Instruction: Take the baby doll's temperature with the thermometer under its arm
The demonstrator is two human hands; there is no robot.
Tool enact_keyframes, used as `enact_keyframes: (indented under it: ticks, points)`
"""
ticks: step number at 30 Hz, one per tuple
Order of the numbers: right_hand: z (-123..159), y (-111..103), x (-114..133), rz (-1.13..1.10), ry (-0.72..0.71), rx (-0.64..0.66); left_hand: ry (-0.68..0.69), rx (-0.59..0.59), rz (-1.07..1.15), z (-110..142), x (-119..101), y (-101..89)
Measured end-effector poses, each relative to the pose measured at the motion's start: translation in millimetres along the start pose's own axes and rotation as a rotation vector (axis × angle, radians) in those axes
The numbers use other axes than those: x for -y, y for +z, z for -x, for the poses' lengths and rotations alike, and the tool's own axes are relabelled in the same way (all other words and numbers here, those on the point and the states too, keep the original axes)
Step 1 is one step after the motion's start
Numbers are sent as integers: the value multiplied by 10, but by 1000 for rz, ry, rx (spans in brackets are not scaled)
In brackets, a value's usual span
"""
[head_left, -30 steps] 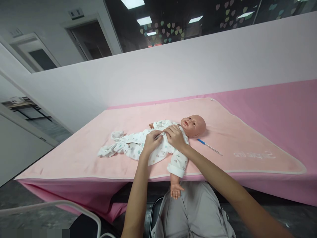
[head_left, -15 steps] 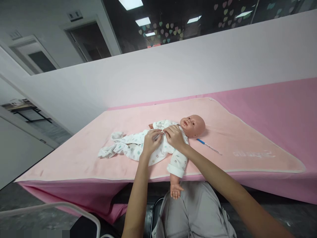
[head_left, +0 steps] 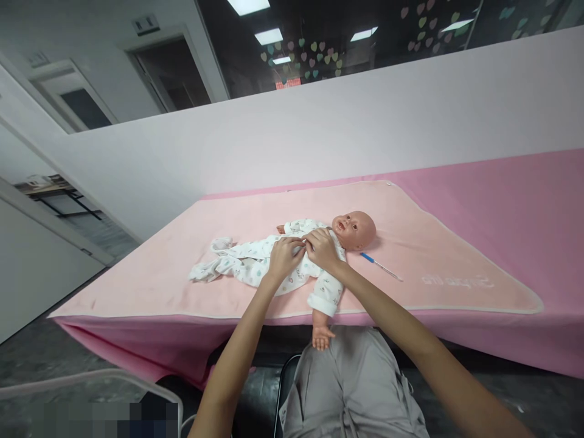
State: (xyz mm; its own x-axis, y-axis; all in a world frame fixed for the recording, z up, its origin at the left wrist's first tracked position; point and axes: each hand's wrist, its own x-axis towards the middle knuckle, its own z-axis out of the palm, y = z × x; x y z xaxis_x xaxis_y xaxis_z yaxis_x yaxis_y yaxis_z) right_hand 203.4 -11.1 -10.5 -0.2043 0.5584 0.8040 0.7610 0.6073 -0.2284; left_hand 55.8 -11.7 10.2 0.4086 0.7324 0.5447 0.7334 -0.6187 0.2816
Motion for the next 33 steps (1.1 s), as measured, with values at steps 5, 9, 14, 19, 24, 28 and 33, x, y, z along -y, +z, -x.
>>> enact_keyframes:
  ticks: [5,9,14,19,24,28,33]
  points:
    - [3,10,-13,-5,6,-27,-56,13,136,-59,74,11]
    - [-1,9,-8,-18,24,-5,-72,23,131,-72,82,18]
    - [0,-11,-11,-10,36,22,-43,88,63,-77,19,-46]
    - [-9,-50,4,42,-34,72,-39,-1,-18,68,23,-183]
    - [-87,-31,183,3,-138,212,-104,-125,-118,354,111,-245]
    - [-117,56,328,-37,-129,294,-107,-157,-125,483,130,-164]
    - [-46,168,339,-80,-30,193,-141,-224,-88,540,114,-52]
